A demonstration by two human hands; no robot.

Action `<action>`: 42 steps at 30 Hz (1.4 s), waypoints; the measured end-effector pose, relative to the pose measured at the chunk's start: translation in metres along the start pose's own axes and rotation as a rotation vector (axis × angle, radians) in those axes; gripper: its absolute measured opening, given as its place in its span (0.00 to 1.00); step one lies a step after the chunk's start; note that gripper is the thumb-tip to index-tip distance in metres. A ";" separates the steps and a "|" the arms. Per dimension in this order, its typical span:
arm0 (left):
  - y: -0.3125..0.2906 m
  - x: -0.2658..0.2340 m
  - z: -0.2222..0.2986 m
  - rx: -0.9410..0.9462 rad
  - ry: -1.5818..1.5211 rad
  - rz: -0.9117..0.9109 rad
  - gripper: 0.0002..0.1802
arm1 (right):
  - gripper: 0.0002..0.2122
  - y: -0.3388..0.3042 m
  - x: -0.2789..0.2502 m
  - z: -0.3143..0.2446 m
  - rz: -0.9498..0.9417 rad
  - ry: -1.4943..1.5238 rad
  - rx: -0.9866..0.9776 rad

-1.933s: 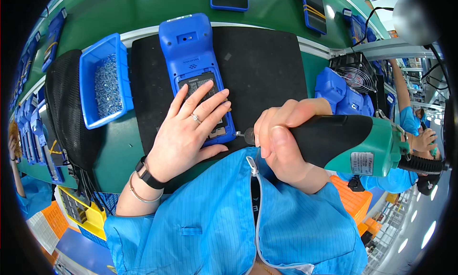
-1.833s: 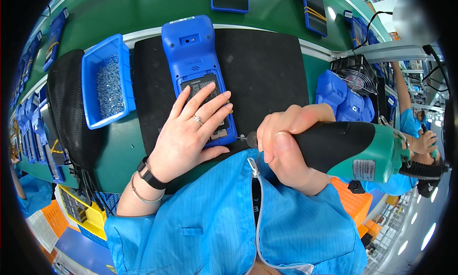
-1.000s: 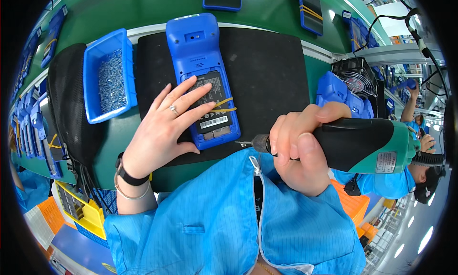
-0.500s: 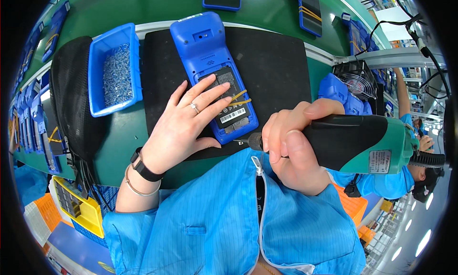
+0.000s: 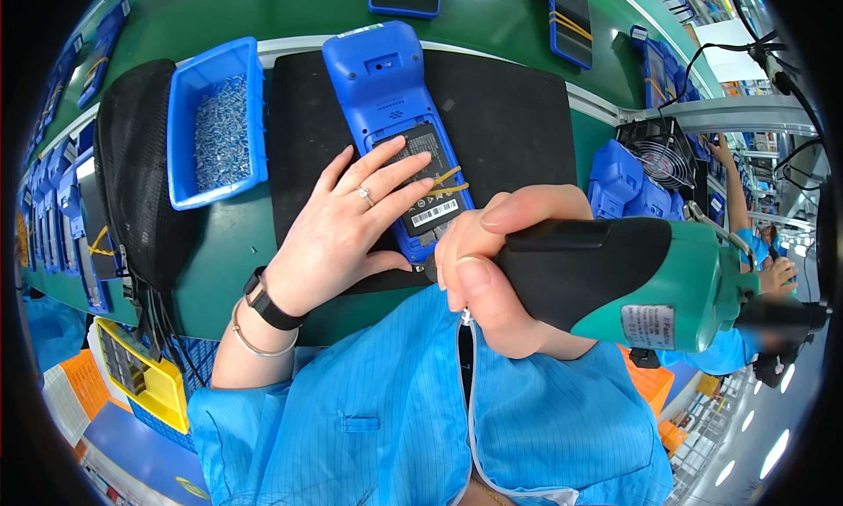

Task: Assembling handheld electronic devices using an electric screwdriver.

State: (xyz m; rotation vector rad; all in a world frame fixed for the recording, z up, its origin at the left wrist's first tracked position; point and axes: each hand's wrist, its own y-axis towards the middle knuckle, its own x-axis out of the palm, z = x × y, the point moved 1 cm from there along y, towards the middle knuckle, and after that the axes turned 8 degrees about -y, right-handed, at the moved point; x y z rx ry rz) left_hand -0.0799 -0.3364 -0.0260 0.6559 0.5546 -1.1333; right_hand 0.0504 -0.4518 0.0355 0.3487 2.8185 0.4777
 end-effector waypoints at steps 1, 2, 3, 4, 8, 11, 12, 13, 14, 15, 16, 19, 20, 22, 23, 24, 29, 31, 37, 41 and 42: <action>0.000 0.000 0.000 0.003 0.007 0.001 0.44 | 0.19 0.001 0.000 0.000 -0.005 0.010 0.007; 0.000 0.001 0.000 0.005 0.014 0.001 0.44 | 0.19 0.001 0.001 0.000 -0.010 0.021 0.015; 0.001 0.001 -0.001 0.005 0.013 0.002 0.44 | 0.19 0.001 0.002 -0.002 -0.010 0.020 0.015; 0.000 0.002 -0.001 0.008 0.025 0.005 0.44 | 0.19 0.002 0.003 -0.005 -0.006 -0.046 0.028; -0.001 0.002 -0.001 0.014 0.030 0.005 0.44 | 0.20 0.001 0.007 -0.006 -0.003 -0.114 0.034; 0.000 0.001 -0.001 0.016 0.032 -0.001 0.44 | 0.19 0.000 0.008 -0.004 -0.004 -0.113 0.033; 0.000 0.002 -0.002 0.016 0.031 -0.003 0.44 | 0.19 0.000 0.008 -0.003 -0.003 -0.112 0.034; -0.001 0.003 -0.002 0.018 0.043 0.000 0.44 | 0.19 0.000 0.009 -0.002 -0.005 -0.111 0.033; -0.001 0.003 -0.002 0.021 0.054 0.003 0.44 | 0.19 0.000 0.009 -0.002 -0.006 -0.111 0.033; -0.002 0.003 -0.002 0.021 0.054 0.003 0.44 | 0.19 0.000 0.009 -0.003 -0.006 -0.111 0.033; -0.001 0.003 -0.002 0.021 0.048 0.004 0.44 | 0.19 0.001 0.009 -0.003 -0.011 -0.124 0.024; -0.001 0.002 -0.001 0.023 0.042 0.004 0.44 | 0.18 0.002 0.009 -0.003 -0.026 -0.165 -0.004; -0.002 0.002 -0.002 0.022 0.043 0.004 0.44 | 0.18 0.002 0.010 -0.003 -0.033 -0.177 -0.015; -0.001 0.000 -0.002 0.024 0.044 -0.021 0.37 | 0.17 0.003 0.011 -0.001 -0.034 -0.179 -0.033; 0.000 -0.002 -0.002 0.025 0.045 -0.048 0.30 | 0.17 0.003 0.011 -0.001 -0.034 -0.181 -0.050; 0.002 -0.003 -0.001 0.025 0.045 -0.050 0.30 | 0.17 0.005 0.010 0.000 -0.032 -0.179 -0.049; 0.000 -0.003 -0.002 0.007 0.049 -0.071 0.28 | 0.14 0.002 0.025 0.004 -0.016 -0.022 -0.117; 0.001 -0.003 -0.002 0.010 0.047 -0.072 0.27 | 0.13 0.002 0.029 0.004 0.061 -0.063 -0.163; 0.000 -0.004 -0.002 0.019 0.021 -0.064 0.27 | 0.13 0.003 0.023 0.007 -0.013 0.111 -0.061; -0.001 -0.002 -0.001 0.015 0.025 -0.039 0.29 | 0.13 0.003 0.020 0.006 -0.083 0.022 -0.095; -0.001 -0.002 -0.002 0.016 0.026 -0.041 0.29 | 0.14 0.000 0.023 0.006 0.017 0.051 -0.097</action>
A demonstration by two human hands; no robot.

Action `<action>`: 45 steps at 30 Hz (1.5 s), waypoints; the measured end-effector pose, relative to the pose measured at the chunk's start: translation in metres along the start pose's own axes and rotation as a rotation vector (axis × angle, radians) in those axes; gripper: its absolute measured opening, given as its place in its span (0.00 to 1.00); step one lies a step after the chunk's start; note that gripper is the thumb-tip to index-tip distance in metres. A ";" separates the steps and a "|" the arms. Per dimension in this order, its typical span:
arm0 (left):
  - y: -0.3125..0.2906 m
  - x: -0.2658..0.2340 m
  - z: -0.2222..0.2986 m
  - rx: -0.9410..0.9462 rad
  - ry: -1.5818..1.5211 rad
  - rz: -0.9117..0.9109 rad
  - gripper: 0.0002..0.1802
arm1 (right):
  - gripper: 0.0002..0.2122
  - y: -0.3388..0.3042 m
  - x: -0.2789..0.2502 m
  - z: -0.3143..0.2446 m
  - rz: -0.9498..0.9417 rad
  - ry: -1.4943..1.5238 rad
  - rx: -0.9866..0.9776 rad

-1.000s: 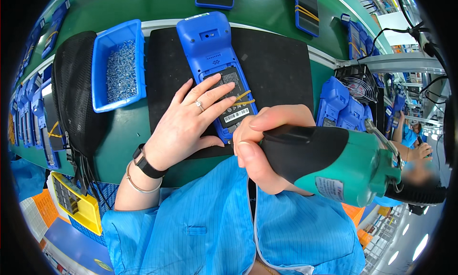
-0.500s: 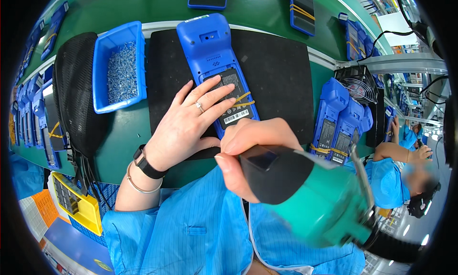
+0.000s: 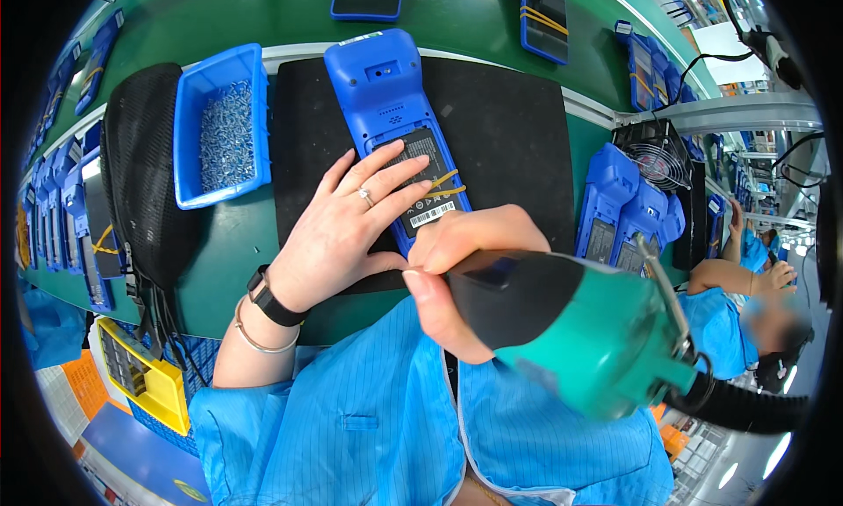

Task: Assembling handheld electronic devices using an electric screwdriver.

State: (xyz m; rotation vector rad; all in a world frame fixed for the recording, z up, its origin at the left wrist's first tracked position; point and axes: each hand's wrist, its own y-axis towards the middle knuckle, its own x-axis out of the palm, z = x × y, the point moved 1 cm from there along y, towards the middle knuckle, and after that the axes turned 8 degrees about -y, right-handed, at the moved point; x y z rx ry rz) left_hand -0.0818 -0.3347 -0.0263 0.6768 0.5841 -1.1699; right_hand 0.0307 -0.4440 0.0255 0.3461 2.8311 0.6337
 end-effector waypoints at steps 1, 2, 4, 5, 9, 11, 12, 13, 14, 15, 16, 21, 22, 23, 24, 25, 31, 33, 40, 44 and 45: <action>0.001 0.001 0.000 0.001 -0.006 0.011 0.29 | 0.15 -0.002 0.000 -0.001 0.103 0.021 -0.004; 0.003 0.002 0.000 0.002 -0.013 0.022 0.30 | 0.15 -0.001 -0.004 -0.006 0.107 0.017 -0.005; 0.003 0.003 0.001 0.005 -0.002 0.028 0.37 | 0.15 0.001 -0.016 -0.016 -0.026 -0.219 0.142; 0.003 0.003 0.001 0.003 0.010 0.036 0.45 | 0.14 0.001 -0.018 -0.016 -0.040 -0.254 0.164; 0.003 0.001 0.001 -0.006 -0.016 0.022 0.45 | 0.13 0.000 -0.028 -0.014 0.020 -0.202 0.158; 0.003 0.000 0.002 -0.018 -0.032 0.015 0.45 | 0.12 0.000 -0.031 -0.011 0.055 -0.161 0.154; 0.002 -0.001 0.002 -0.020 -0.032 0.014 0.45 | 0.11 0.000 -0.032 -0.009 0.072 -0.141 0.152; 0.003 -0.002 0.003 -0.021 -0.046 0.007 0.44 | 0.12 -0.003 -0.030 -0.004 0.105 -0.060 0.138; 0.003 -0.002 0.003 -0.023 -0.060 -0.001 0.43 | 0.12 -0.003 -0.031 -0.004 0.106 -0.061 0.138; 0.003 -0.002 0.003 -0.021 -0.060 -0.002 0.43 | 0.12 -0.004 -0.032 -0.003 0.099 -0.055 0.142; 0.003 -0.001 0.002 -0.021 -0.071 -0.001 0.45 | 0.13 -0.005 -0.034 -0.004 0.091 -0.048 0.145; 0.004 0.002 0.009 0.017 -0.040 -0.021 0.49 | 0.14 -0.010 -0.033 -0.008 0.157 0.059 0.184; 0.004 0.003 0.013 0.020 -0.019 -0.034 0.48 | 0.14 -0.012 -0.033 -0.010 0.244 0.137 0.217; 0.004 0.007 0.014 0.020 0.004 -0.020 0.45 | 0.13 -0.014 -0.035 -0.010 0.267 0.124 0.228; 0.004 0.010 0.015 0.020 0.027 -0.006 0.42 | 0.13 -0.018 -0.041 -0.010 0.269 0.127 0.223; 0.005 0.012 0.016 0.025 0.032 -0.009 0.42 | 0.14 -0.024 -0.048 -0.009 0.279 0.174 0.195; 0.007 0.024 0.018 0.097 0.013 0.082 0.25 | 0.14 -0.037 -0.064 0.002 0.466 0.350 0.075; 0.010 0.021 0.023 0.085 0.007 0.057 0.24 | 0.14 -0.039 -0.066 0.005 0.489 0.349 0.090; 0.013 0.027 0.027 0.144 0.004 0.060 0.23 | 0.13 -0.042 -0.067 0.011 0.507 0.278 0.145; 0.014 0.026 0.028 0.146 -0.019 0.055 0.23 | 0.13 -0.043 -0.068 0.015 0.488 0.236 0.232; 0.013 0.027 0.027 0.149 -0.018 0.051 0.23 | 0.12 -0.043 -0.068 0.016 0.463 0.207 0.245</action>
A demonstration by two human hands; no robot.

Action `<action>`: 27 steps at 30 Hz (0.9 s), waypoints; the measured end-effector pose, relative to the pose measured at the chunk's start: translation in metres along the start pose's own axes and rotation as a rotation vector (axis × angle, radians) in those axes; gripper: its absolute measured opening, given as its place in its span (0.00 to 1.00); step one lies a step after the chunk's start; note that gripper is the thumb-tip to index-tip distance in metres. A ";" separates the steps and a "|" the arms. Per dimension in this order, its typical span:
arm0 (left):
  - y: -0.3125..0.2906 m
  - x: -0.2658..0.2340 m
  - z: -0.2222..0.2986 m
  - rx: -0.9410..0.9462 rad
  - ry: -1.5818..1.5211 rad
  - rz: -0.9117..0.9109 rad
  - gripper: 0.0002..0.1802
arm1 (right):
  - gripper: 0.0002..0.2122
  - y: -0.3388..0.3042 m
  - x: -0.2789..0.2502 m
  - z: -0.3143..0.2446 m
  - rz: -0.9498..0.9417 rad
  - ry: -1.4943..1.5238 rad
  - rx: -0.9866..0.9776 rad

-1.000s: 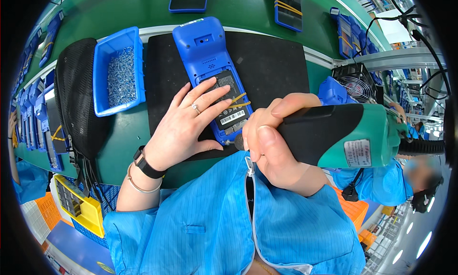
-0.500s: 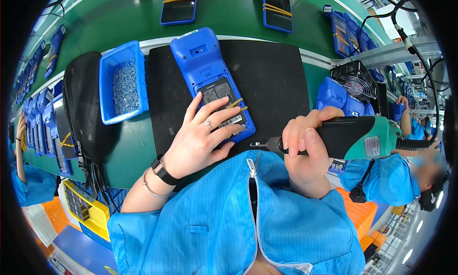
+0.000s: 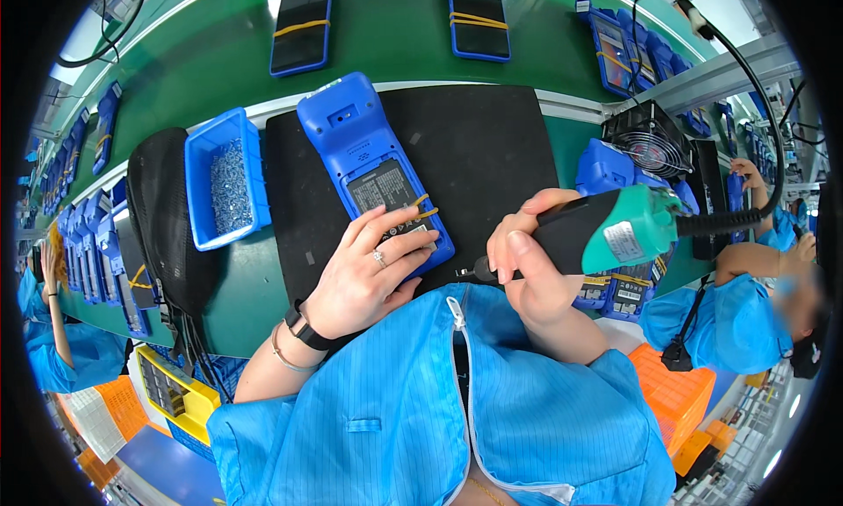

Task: Assembling handheld electronic devices using an electric screwdriver.

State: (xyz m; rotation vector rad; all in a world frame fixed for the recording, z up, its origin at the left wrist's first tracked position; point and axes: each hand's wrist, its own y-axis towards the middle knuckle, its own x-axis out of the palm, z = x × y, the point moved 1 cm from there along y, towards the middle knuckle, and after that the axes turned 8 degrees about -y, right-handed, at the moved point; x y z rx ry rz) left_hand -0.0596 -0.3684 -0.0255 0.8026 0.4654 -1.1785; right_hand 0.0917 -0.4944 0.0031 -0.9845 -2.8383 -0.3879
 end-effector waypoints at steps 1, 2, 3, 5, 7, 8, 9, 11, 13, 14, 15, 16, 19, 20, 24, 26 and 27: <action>-0.001 0.001 -0.001 0.014 -0.012 0.002 0.22 | 0.12 0.000 -0.002 0.002 0.006 0.003 -0.003; -0.001 0.002 -0.001 0.027 -0.024 0.005 0.22 | 0.12 -0.001 -0.004 0.004 -0.005 0.059 -0.020; 0.001 0.001 0.000 0.031 -0.023 0.000 0.22 | 0.13 -0.001 -0.005 0.005 -0.017 0.116 -0.038; 0.003 -0.002 0.001 0.014 -0.060 0.016 0.21 | 0.13 0.000 -0.004 0.005 -0.005 0.121 -0.026; 0.003 -0.002 0.000 0.008 -0.064 0.007 0.21 | 0.13 0.000 -0.004 0.007 0.028 0.163 0.012; 0.003 -0.002 0.001 0.001 -0.068 0.002 0.21 | 0.13 0.000 -0.004 0.007 0.029 0.164 0.012; 0.003 -0.002 0.000 0.002 -0.068 0.001 0.21 | 0.13 0.001 -0.003 0.007 0.037 0.195 0.016; 0.002 -0.001 0.000 0.016 -0.040 0.016 0.21 | 0.13 0.001 -0.004 0.006 0.044 0.227 0.020; 0.001 0.000 0.002 0.055 0.006 0.055 0.21 | 0.13 0.001 -0.005 0.007 0.032 0.258 -0.026; 0.000 0.000 0.003 0.094 0.052 0.096 0.22 | 0.13 0.001 -0.006 0.006 0.033 0.258 -0.027; 0.000 0.000 0.005 0.094 0.053 0.094 0.22 | 0.13 0.002 -0.006 0.005 0.000 0.310 -0.064; -0.001 0.001 0.009 0.100 0.054 0.105 0.21 | 0.13 0.003 -0.006 0.004 -0.034 0.362 -0.101; 0.000 0.006 0.012 0.113 0.058 0.097 0.19 | 0.13 0.004 -0.003 -0.002 -0.031 0.415 -0.115; 0.000 0.009 0.011 0.114 0.065 0.110 0.18 | 0.13 0.004 -0.003 -0.003 -0.029 0.414 -0.117; 0.007 0.010 0.011 0.062 0.020 0.100 0.16 | 0.13 0.003 -0.002 -0.002 -0.031 0.431 -0.110; 0.009 0.011 0.012 0.024 -0.016 0.087 0.16 | 0.13 0.003 -0.001 -0.002 -0.028 0.428 -0.102; 0.009 0.012 0.012 0.030 -0.021 0.062 0.15 | 0.13 0.004 0.000 -0.003 -0.021 0.427 -0.102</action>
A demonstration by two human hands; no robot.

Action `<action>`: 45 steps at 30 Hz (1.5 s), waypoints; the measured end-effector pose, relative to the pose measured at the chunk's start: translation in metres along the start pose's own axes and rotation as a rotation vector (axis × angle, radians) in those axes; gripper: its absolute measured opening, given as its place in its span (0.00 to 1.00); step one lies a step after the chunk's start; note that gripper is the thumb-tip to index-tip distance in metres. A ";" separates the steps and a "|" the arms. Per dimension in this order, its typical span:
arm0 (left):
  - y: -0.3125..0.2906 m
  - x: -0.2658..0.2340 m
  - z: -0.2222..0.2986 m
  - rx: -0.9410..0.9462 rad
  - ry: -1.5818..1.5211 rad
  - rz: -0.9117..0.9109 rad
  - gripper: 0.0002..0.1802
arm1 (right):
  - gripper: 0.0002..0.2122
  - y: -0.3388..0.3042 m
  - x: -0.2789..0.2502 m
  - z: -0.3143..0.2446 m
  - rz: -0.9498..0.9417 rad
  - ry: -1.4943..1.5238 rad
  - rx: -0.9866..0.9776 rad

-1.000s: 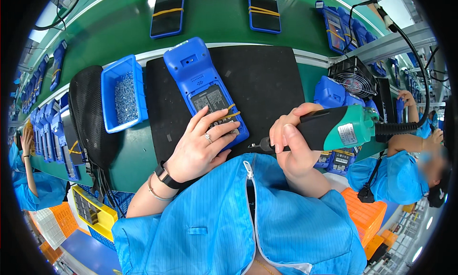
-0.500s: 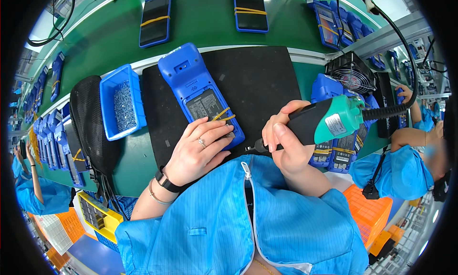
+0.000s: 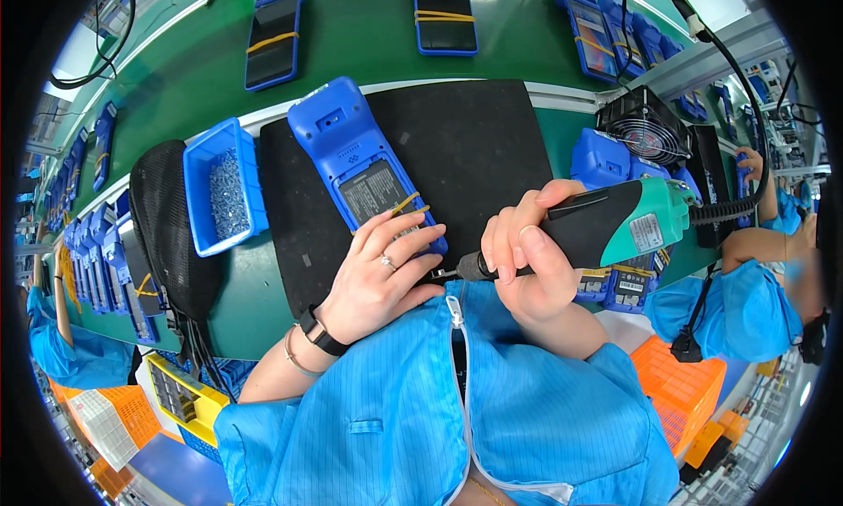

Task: Assembling handheld electronic devices using an electric screwdriver.

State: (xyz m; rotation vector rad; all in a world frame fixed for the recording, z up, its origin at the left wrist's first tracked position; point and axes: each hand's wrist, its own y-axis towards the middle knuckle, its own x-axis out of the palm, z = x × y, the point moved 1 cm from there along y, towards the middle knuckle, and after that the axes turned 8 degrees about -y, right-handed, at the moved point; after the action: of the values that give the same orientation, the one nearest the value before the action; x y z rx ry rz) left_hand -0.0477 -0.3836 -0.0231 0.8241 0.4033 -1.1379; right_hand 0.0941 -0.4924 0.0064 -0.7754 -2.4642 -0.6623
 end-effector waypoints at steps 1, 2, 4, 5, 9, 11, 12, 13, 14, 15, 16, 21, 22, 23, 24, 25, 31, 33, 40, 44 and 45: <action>-0.001 0.001 0.000 0.002 -0.005 -0.023 0.13 | 0.13 0.000 0.001 0.001 0.004 0.000 0.002; -0.002 0.001 -0.001 -0.001 -0.004 -0.021 0.13 | 0.13 0.000 0.001 0.002 0.003 0.002 0.005; -0.003 0.001 -0.002 0.035 0.032 -0.041 0.10 | 0.13 0.000 0.002 0.002 -0.008 0.002 0.000; -0.002 0.001 -0.002 0.036 0.030 -0.041 0.10 | 0.13 0.000 0.002 0.002 -0.007 0.000 0.000; -0.005 -0.001 -0.002 0.046 -0.002 -0.008 0.10 | 0.13 0.001 0.001 0.001 0.027 0.002 0.005; -0.006 0.000 -0.005 0.049 -0.015 0.001 0.10 | 0.13 0.002 -0.002 0.001 0.053 -0.012 -0.014; -0.006 0.000 -0.006 0.057 -0.026 0.019 0.11 | 0.13 0.003 -0.002 0.001 0.051 -0.011 -0.014; -0.007 0.001 -0.006 0.065 -0.039 0.036 0.12 | 0.13 0.003 -0.002 0.000 0.059 0.003 -0.015; -0.005 0.001 -0.004 0.064 -0.040 0.035 0.12 | 0.14 0.003 -0.001 -0.001 0.066 0.018 -0.017; -0.002 0.001 -0.001 0.019 -0.053 0.053 0.11 | 0.14 0.003 0.000 -0.001 0.068 0.017 -0.016; -0.001 0.001 0.001 -0.024 -0.065 0.069 0.10 | 0.14 0.003 0.004 0.000 0.062 0.023 -0.016; -0.004 0.007 -0.001 0.054 -0.058 0.124 0.11 | 0.13 0.000 0.010 0.000 0.031 -0.006 -0.018; -0.005 0.007 -0.002 0.066 -0.057 0.136 0.11 | 0.13 0.001 0.010 0.000 0.031 -0.004 -0.016; -0.006 0.006 -0.003 0.064 -0.057 0.136 0.11 | 0.13 0.002 0.010 -0.001 0.034 0.000 -0.024; -0.007 0.006 -0.004 0.063 -0.042 0.142 0.10 | 0.13 0.003 0.010 -0.001 0.038 0.005 -0.033; -0.007 0.006 -0.005 0.066 -0.030 0.148 0.10 | 0.13 0.004 0.008 -0.001 0.037 0.003 -0.033; -0.011 -0.004 -0.006 0.052 -0.015 0.189 0.11 | 0.14 0.009 0.007 -0.002 0.065 0.031 -0.041; -0.011 -0.013 0.001 0.038 0.042 0.211 0.11 | 0.14 0.007 0.009 -0.007 0.122 0.009 -0.039; -0.040 -0.100 -0.026 -0.188 0.416 0.589 0.06 | 0.13 0.001 -0.013 -0.022 0.178 -0.129 -0.018; -0.047 -0.125 -0.049 -0.463 0.614 0.524 0.12 | 0.13 0.001 -0.013 -0.020 0.181 -0.122 -0.011; -0.045 -0.123 -0.046 -0.416 0.637 0.492 0.15 | 0.13 0.002 -0.012 -0.020 0.178 -0.137 -0.002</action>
State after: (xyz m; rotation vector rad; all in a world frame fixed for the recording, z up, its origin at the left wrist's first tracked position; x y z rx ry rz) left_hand -0.1316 -0.2787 0.0117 0.8378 0.8744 -0.2933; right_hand 0.1092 -0.5070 0.0157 -1.0587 -2.4775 -0.5626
